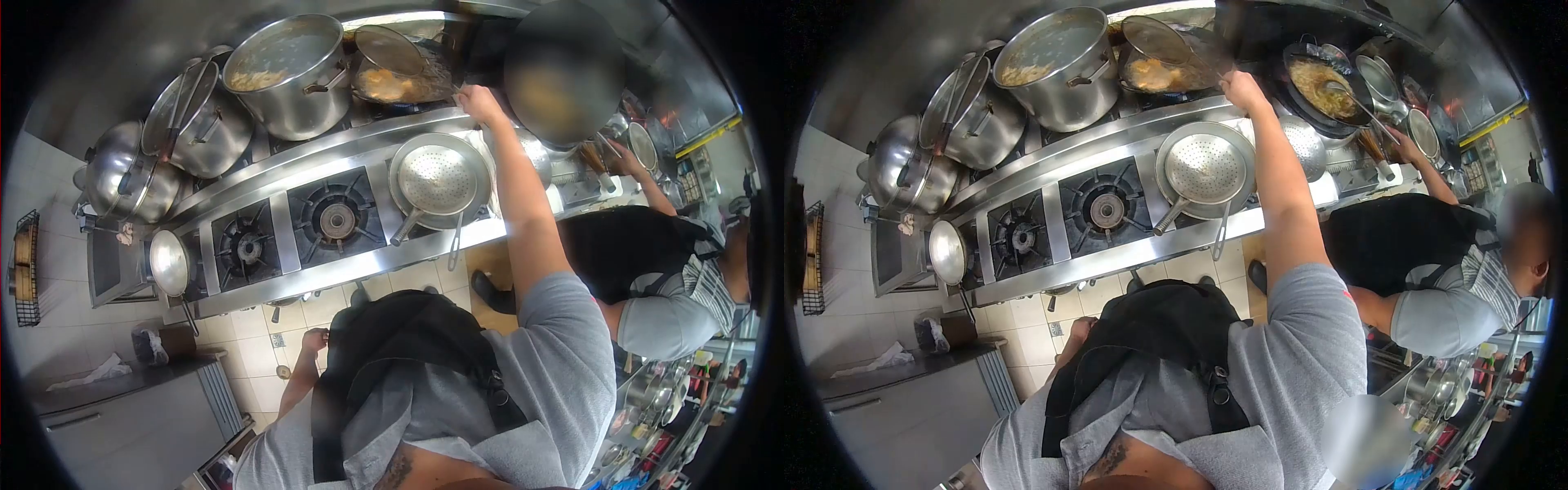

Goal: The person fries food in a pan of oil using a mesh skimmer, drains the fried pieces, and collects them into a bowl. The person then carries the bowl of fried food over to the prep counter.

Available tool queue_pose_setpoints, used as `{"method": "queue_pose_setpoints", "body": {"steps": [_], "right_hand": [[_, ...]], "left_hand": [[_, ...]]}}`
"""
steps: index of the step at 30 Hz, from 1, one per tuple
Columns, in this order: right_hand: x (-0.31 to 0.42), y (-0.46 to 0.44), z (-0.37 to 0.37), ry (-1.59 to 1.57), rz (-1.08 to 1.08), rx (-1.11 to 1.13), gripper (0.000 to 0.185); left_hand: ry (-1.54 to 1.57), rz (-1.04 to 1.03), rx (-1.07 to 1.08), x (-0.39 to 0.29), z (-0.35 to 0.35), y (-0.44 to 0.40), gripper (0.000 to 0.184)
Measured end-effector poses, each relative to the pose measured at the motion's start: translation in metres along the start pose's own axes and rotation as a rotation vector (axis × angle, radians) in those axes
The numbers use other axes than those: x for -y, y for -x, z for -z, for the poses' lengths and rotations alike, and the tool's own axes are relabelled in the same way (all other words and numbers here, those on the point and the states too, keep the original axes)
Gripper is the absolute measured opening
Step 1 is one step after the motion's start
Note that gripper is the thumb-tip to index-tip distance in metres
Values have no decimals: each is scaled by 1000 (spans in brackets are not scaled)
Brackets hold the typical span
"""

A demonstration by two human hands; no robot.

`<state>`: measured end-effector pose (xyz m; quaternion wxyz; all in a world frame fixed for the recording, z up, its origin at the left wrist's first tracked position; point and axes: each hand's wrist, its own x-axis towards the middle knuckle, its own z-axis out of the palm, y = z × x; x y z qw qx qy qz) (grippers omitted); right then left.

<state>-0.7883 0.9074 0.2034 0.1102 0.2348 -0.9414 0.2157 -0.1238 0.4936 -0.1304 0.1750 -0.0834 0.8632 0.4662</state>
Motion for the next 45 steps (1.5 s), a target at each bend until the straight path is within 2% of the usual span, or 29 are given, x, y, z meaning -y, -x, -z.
{"method": "queue_pose_setpoints", "body": {"steps": [4,6,8,10,11,15,16,18,20,21,24,26,27,29,33,35,36,37,40,42,44,45], "right_hand": [[15,-16,3,-58,-50,92,25],[16,-24,-3,-73,-44,110,27],[24,-27,-4,-165,-157,210,29],[28,-31,-7,-133,-201,240,28],[28,-33,-9,-102,-244,272,28],[20,-32,-17,-144,-222,296,29],[17,-31,-17,-236,-191,353,30],[10,-28,-18,-329,-161,411,30],[10,-21,-16,-556,-308,377,32],[9,-16,-15,-557,-308,376,32],[8,-5,-10,-626,-395,323,28],[-7,-4,-22,-626,-391,243,28],[-10,-3,-22,-625,-393,241,28],[3,3,-8,-427,-436,192,26],[13,20,3,-262,-391,103,26],[19,22,-2,-163,-293,5,28],[18,25,-1,-161,-294,6,28],[34,34,13,-191,-311,38,28],[46,39,17,-196,-303,91,28],[49,43,18,-174,-282,103,27],[60,49,25,-198,-330,191,30],[57,49,20,-198,-328,190,30]], "left_hand": [[335,189,0,-4,-6,0,17],[334,108,-9,-9,-7,7,17],[269,-16,-10,-18,-4,12,19],[-399,-64,49,-28,-5,18,22],[-399,-64,48,-33,-6,17,22],[19,198,-60,-37,-18,22,26],[123,262,-86,-38,-19,23,27],[227,326,-112,-40,-22,23,29],[214,344,-103,-49,-18,19,29],[210,350,-101,-54,-15,18,29],[116,359,-21,-49,-10,12,29],[-396,173,127,-25,-13,3,27],[-398,171,128,-21,-13,1,27],[-610,156,202,-20,-11,-4,26],[-641,84,191,4,-17,-8,26],[-375,143,115,-2,-11,-6,30],[-374,142,115,-7,-12,-5,30],[-54,341,60,-12,-13,-6,35],[397,603,-40,-39,-10,-8,43],[657,695,-60,3,-20,-17,47],[1066,851,-53,55,-31,-28,52],[941,796,-70,45,-27,-24,51]]}}
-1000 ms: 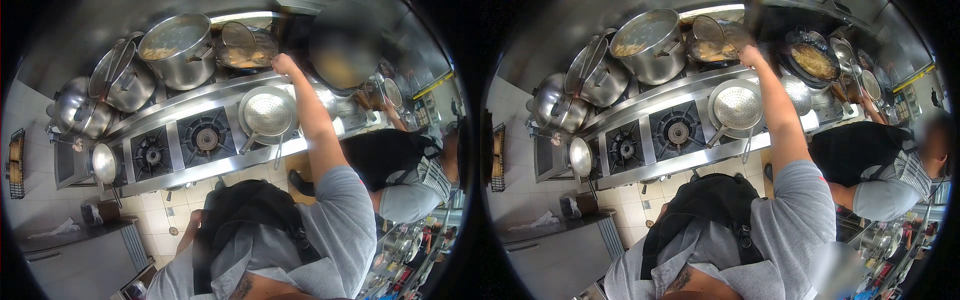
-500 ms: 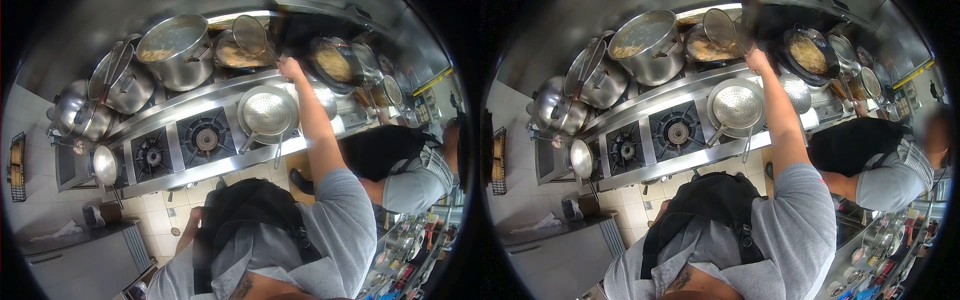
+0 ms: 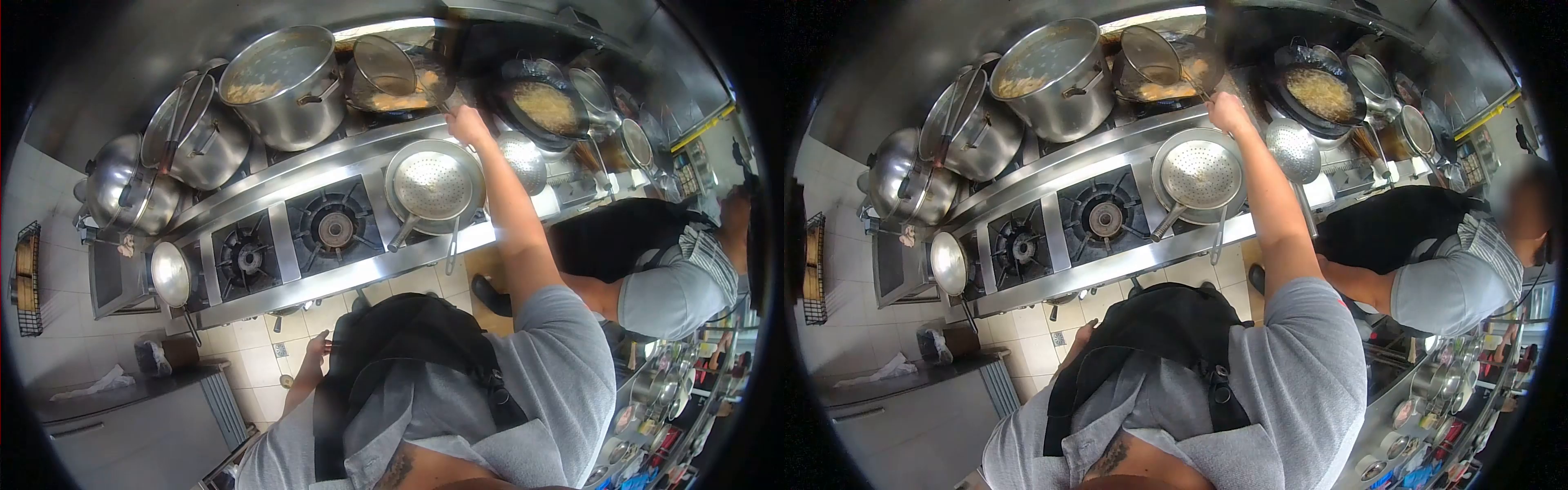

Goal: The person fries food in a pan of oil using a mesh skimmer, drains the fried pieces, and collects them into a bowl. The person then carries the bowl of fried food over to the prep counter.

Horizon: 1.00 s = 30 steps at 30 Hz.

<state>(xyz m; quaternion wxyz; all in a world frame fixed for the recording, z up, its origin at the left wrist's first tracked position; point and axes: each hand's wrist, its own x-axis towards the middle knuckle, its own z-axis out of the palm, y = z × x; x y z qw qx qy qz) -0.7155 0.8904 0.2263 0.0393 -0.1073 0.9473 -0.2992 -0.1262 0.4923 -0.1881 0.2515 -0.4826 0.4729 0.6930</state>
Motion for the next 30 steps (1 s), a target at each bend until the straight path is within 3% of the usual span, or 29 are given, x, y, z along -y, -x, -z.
{"method": "queue_pose_setpoints", "body": {"steps": [2,6,9,12,14,15,17,21,24,30], "right_hand": [[-20,-7,-15,199,185,-187,28],[-32,-19,-22,155,118,-154,27],[-35,-18,-18,174,135,-164,27],[-21,-7,-5,2,17,32,28],[-21,-1,0,-167,-18,29,28],[-22,2,2,-166,-19,31,28],[-23,9,9,-287,-38,40,27],[-23,18,19,-291,-16,58,27],[-19,25,26,-286,6,104,28],[-6,36,32,-191,-1,90,27]], "left_hand": [[-353,-182,-109,-21,-21,45,49],[-428,-270,-100,-43,-45,87,45],[-480,-272,-1,-27,-32,60,36],[-364,-253,44,-15,-23,33,28],[-219,-11,-86,-16,-29,28,28],[-218,-9,-86,-14,-27,30,28],[-653,-374,-10,-13,-24,46,28],[-591,-354,-48,-33,-46,82,28],[-562,-222,-93,-33,-45,81,27],[-948,-539,-58,-18,-33,50,26]]}}
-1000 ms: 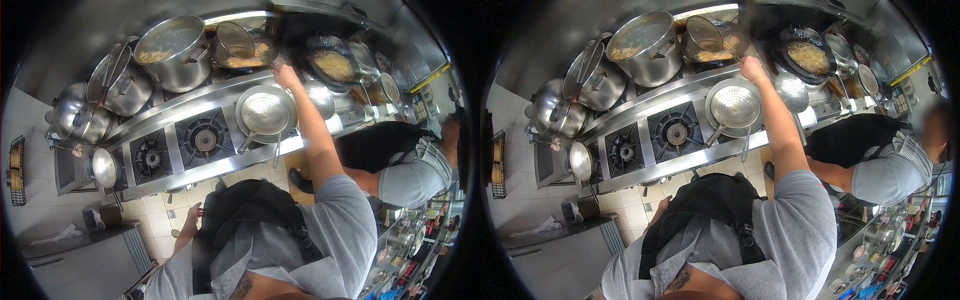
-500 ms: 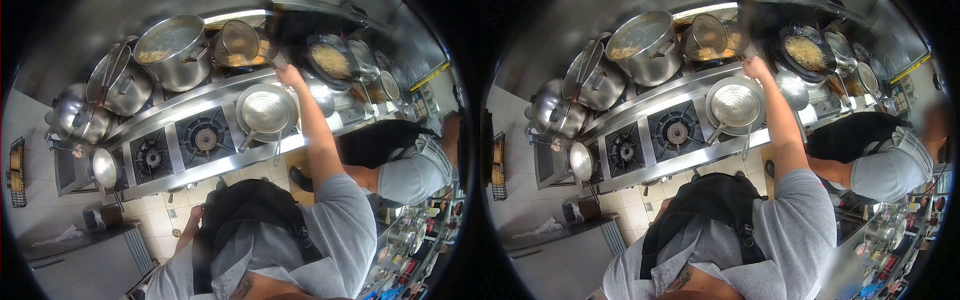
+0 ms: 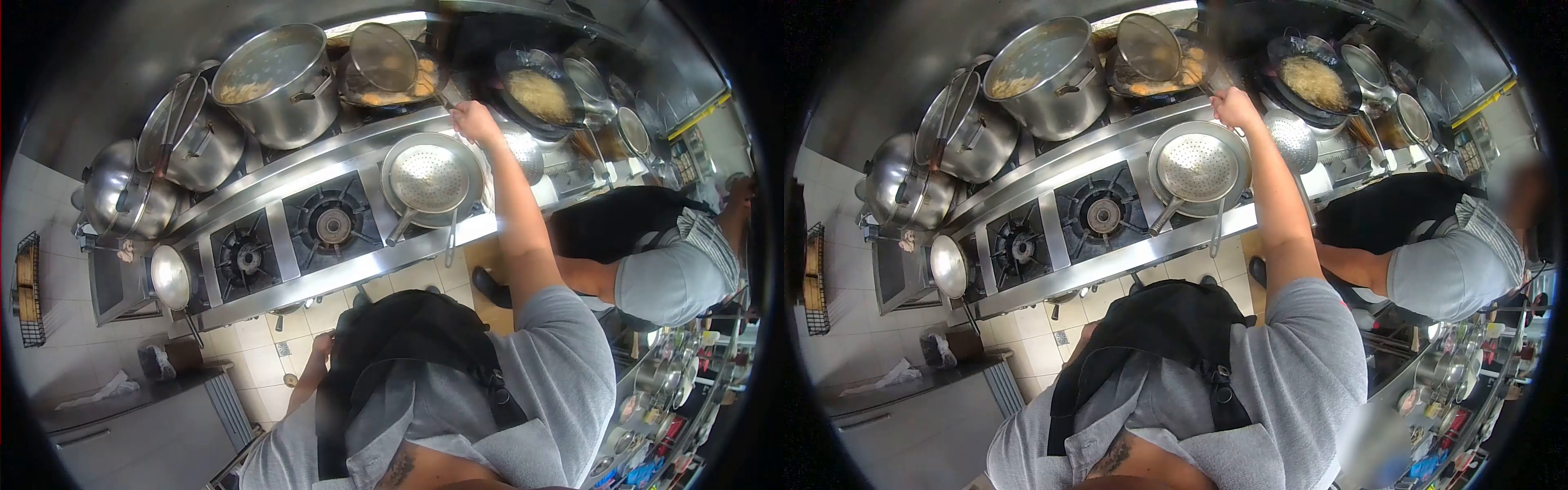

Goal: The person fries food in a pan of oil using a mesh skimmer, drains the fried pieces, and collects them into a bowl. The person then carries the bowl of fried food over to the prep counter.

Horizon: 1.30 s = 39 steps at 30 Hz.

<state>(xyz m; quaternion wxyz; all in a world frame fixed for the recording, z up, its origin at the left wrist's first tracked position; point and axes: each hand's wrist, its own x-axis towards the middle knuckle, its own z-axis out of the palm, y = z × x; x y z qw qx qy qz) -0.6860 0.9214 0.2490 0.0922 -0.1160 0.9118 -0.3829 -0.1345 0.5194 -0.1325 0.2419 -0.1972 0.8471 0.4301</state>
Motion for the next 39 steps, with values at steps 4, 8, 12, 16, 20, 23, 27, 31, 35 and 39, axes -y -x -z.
{"method": "queue_pose_setpoints", "body": {"steps": [4,8,12,16,20,23,27,31,35,39], "right_hand": [[1,1,-5,55,14,-74,27],[0,-1,-16,47,-5,-1,28],[-1,-16,-29,191,71,-100,28],[-16,-37,-36,220,58,-177,28],[-26,-43,-21,187,47,-351,29],[-27,-44,-7,163,115,-468,30],[-41,-58,10,244,2,-479,31],[-51,-62,7,223,-49,-481,26],[-64,-67,-10,240,-20,-540,23],[-48,-52,-13,150,-93,-444,25]], "left_hand": [[147,79,37,-3,1,0,31],[9,39,44,2,0,-2,35],[52,16,58,44,-15,-23,36],[-6,46,97,-7,9,6,34],[-394,-156,60,-13,12,2,28],[-125,-105,17,-23,14,14,24],[467,310,-20,-28,9,21,26],[299,357,-30,-10,7,18,34],[397,398,17,-18,8,19,37],[735,461,57,-15,7,14,38]]}}
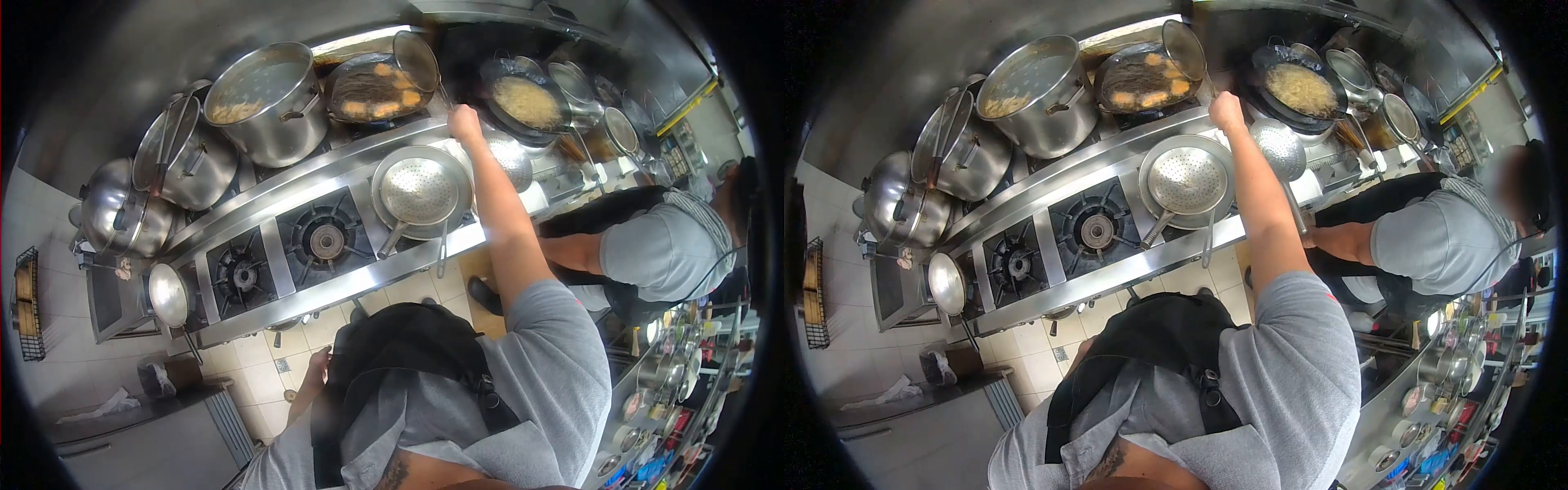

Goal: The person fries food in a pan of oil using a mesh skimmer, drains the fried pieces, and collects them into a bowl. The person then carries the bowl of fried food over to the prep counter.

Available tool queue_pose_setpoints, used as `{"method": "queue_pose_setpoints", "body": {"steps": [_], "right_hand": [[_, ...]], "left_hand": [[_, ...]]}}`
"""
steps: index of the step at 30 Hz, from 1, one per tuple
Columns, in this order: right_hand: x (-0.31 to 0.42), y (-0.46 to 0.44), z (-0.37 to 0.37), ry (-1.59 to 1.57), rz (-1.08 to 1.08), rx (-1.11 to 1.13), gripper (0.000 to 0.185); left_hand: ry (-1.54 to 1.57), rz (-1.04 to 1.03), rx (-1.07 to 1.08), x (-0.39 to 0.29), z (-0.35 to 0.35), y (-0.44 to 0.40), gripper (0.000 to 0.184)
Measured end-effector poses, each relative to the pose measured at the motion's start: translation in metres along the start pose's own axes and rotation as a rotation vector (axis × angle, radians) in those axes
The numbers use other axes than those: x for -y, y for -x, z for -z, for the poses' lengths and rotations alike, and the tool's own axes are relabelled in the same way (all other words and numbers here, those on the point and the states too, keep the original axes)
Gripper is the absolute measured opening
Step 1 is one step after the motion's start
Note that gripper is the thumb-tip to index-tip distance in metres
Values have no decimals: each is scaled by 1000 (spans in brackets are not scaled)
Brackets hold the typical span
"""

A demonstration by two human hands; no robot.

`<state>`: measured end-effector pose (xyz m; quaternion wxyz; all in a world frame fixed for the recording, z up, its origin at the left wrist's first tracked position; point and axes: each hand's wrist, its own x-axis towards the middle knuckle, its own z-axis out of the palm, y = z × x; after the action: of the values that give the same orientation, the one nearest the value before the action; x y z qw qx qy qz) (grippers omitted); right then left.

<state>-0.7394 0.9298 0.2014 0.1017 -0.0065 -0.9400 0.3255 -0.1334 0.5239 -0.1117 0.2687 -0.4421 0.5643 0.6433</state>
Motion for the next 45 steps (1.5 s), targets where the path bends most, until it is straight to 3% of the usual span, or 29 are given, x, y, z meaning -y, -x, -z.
{"method": "queue_pose_setpoints", "body": {"steps": [2,6,9,11,12,14,19,24,28,29,30,34,36,42,44,45], "right_hand": [[2,0,5,-22,-34,53,26],[1,-13,-4,14,24,-35,26],[6,-15,-3,30,0,-28,26],[11,-17,5,45,-4,-17,26],[11,-15,11,10,-69,79,27],[15,-13,11,-22,-130,180,27],[16,-12,7,53,27,-33,27],[0,-34,-7,37,-17,41,28],[27,-16,20,-27,-139,140,28],[18,-17,10,51,7,38,29],[15,-15,9,52,10,41,29],[20,14,23,22,65,-10,31],[17,25,27,-14,53,4,32],[18,52,37,-69,0,51,32],[26,59,45,-88,-35,99,31],[29,61,47,-109,-69,150,30]], "left_hand": [[-420,-278,-113,27,16,-42,42],[-287,-367,-62,15,3,-23,40],[-456,-268,-82,14,4,-17,36],[-977,-513,-19,17,10,-17,32],[-974,-520,-24,19,10,-19,32],[-669,-225,-56,19,9,-10,34],[-499,-324,23,39,18,-19,33],[-519,-333,-17,44,19,-32,31],[-526,-349,-55,56,18,-52,29],[-490,-337,-69,57,18,-56,28],[-490,-346,-61,60,18,-57,28],[-198,-309,57,-9,-19,55,26],[80,-320,108,-7,-17,60,25],[-324,-272,6,35,14,-15,23],[142,-152,19,41,15,-36,26],[138,-152,22,40,16,-37,26]]}}
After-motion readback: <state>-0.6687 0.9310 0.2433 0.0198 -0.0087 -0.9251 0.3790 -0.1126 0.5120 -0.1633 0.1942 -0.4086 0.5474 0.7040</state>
